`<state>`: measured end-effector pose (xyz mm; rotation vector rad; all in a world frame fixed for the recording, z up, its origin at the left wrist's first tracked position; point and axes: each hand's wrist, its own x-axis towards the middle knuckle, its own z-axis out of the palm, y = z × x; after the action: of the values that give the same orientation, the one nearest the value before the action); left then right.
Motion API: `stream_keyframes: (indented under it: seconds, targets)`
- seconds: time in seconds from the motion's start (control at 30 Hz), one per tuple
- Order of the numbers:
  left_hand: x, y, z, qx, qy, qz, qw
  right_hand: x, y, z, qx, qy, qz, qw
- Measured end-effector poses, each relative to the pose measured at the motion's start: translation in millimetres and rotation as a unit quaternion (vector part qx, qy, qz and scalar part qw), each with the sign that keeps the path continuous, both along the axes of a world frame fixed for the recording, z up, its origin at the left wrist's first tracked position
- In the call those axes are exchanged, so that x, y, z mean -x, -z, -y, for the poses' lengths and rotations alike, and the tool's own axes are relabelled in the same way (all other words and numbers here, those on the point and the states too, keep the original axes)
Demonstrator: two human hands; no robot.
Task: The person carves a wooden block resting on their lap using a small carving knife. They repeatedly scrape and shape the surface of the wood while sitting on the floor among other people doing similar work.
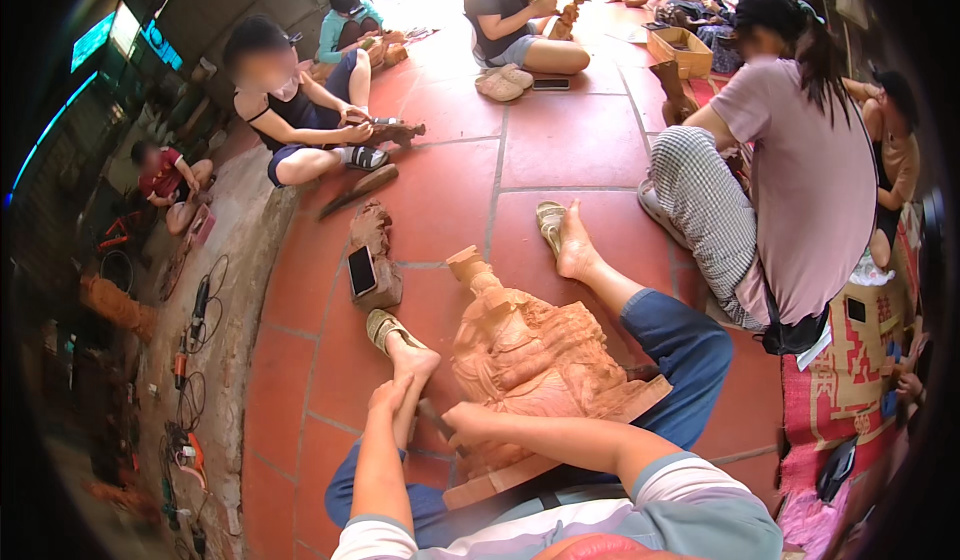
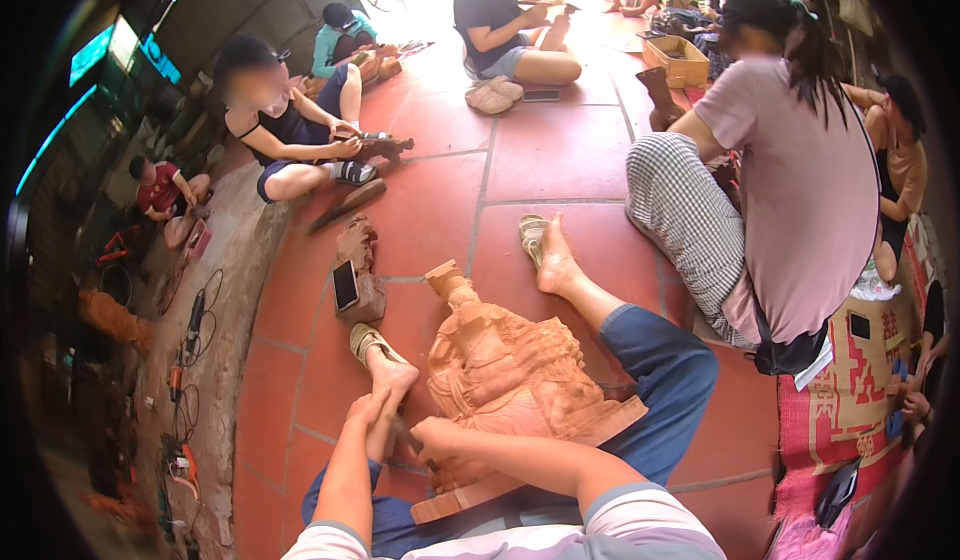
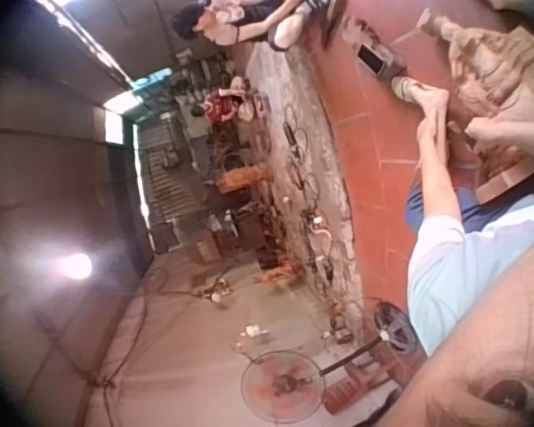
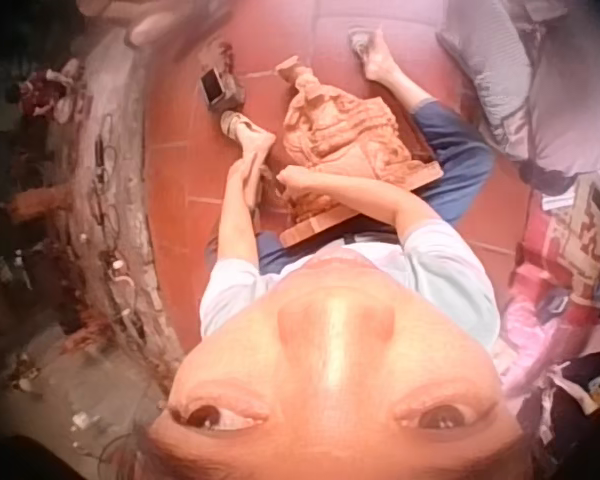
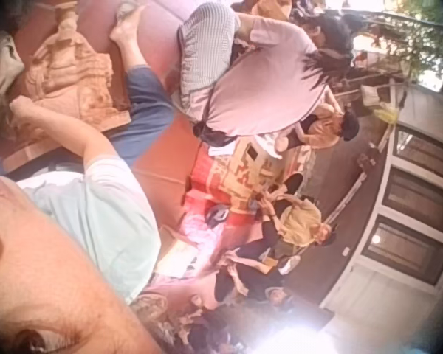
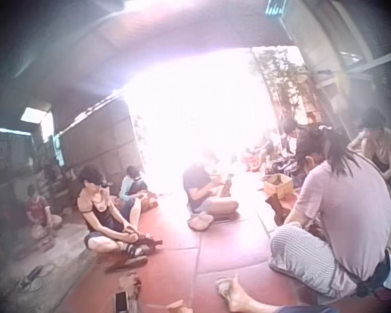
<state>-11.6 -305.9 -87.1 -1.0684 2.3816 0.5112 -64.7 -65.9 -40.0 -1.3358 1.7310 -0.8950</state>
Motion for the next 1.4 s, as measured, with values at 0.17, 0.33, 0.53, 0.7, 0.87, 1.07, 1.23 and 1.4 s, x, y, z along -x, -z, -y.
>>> stream_keyframes:
  seconds: [0.17, 0.33, 0.53, 0.7, 0.87, 1.07, 1.23, 1.4]
  targets:
    - [3.6, -16.9, -21.0, 0.047, -0.023, -0.018, 0.998, 23.5, -0.3, 8.1, -0.015, 0.197, -0.100, 0.975]
    - [-1.8, -7.7, -9.8, 0.020, -0.046, -0.039, 0.998, -1.8, -2.6, 10.9, -0.033, 0.002, -0.123, 0.992]
    - [-2.0, -10.2, -14.0, 0.033, -0.057, -0.041, 0.997, 24.4, -13.9, 3.0, -0.041, 0.217, -0.097, 0.971]
    - [-1.7, -13.4, -13.0, 0.020, -0.054, -0.039, 0.998, -4.7, -8.3, 6.9, -0.039, -0.044, -0.031, 0.998]
    - [0.6, -11.5, -21.0, 0.054, -0.047, -0.041, 0.997, 33.8, 5.0, 3.6, 0.035, 0.226, -0.054, 0.972]
    - [-7.4, -10.8, -18.1, 0.059, -0.043, -0.055, 0.996, -2.4, -13.9, 2.6, -0.044, 0.023, -0.081, 0.995]
    - [-3.8, -9.8, -24.9, 0.079, -0.037, -0.058, 0.995, 24.6, -4.4, 2.1, -0.029, 0.262, -0.123, 0.957]
    - [-4.9, 1.3, -0.1, -0.005, -0.026, -0.059, 0.998, -12.3, -4.2, 10.3, -0.047, -0.008, -0.060, 0.997]
